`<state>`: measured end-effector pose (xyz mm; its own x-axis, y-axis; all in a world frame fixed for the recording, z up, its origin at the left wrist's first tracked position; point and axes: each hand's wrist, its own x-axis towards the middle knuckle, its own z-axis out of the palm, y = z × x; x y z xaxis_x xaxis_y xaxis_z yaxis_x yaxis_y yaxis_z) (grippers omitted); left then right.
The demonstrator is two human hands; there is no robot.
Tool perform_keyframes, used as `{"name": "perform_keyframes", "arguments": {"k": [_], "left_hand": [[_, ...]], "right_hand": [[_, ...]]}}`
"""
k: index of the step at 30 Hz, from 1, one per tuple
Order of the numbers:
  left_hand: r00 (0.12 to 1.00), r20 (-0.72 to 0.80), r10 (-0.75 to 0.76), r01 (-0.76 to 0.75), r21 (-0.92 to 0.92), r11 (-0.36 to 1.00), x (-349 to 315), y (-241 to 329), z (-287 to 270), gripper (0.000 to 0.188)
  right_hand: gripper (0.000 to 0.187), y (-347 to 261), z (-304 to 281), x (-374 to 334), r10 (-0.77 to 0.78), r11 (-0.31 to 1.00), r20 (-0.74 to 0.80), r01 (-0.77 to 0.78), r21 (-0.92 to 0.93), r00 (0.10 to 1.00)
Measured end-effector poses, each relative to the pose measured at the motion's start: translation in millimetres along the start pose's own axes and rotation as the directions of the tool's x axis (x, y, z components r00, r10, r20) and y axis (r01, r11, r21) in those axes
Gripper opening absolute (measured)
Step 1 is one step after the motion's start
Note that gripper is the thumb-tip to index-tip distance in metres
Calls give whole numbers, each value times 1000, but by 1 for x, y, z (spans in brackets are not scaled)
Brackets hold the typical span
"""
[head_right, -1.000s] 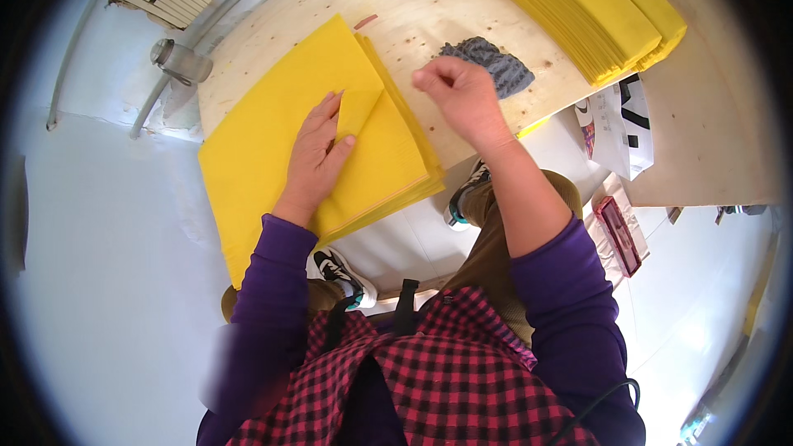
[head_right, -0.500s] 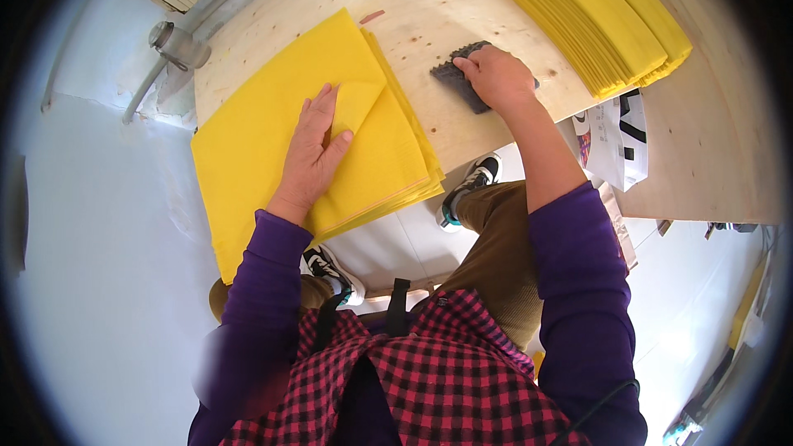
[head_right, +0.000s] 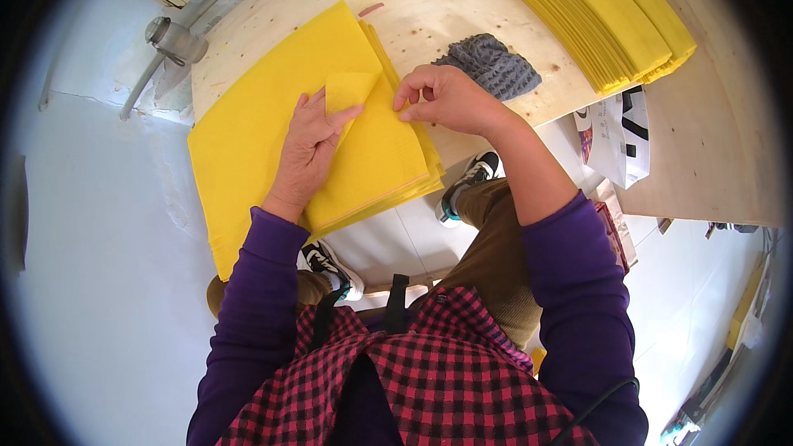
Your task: The person folds multiple yellow fabric sheets on a wooden table, aligning edges and pressing folds flat. They stack the folded pieces and continue folding additional sheets in the same manner.
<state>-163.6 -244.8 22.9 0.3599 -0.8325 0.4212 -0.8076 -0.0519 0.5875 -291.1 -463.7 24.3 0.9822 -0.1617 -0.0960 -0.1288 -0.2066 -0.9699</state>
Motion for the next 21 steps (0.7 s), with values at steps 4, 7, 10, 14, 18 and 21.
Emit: {"name": "perform_keyframes", "arguments": {"k": [4,7,10,14,18,21], "left_hand": [[1000,7,9,-9,-34,999,1,0,-1,28],[1000,11,4,-4,-46,999,1,0,-1,27],[999,34,-10,12,-46,999,0,-1,-3,27],[998,58,10,-8,-44,999,-1,3,-6,37],[998,57,11,-11,6,1000,-2,8,-9,52],[999,49,-5,4,14,1000,-3,9,-8,58]], "right_hand": [[7,1,2,3,-22,998,-14,21,-57,1000],[6,1,3,5,-26,994,-39,21,-107,999],[6,-2,5,5,-45,995,-37,42,-95,998],[6,-8,5,6,-95,986,-48,87,-141,994],[7,-16,4,8,-118,979,-59,106,-175,991],[6,-20,7,10,-191,964,-82,171,-204,978]]}}
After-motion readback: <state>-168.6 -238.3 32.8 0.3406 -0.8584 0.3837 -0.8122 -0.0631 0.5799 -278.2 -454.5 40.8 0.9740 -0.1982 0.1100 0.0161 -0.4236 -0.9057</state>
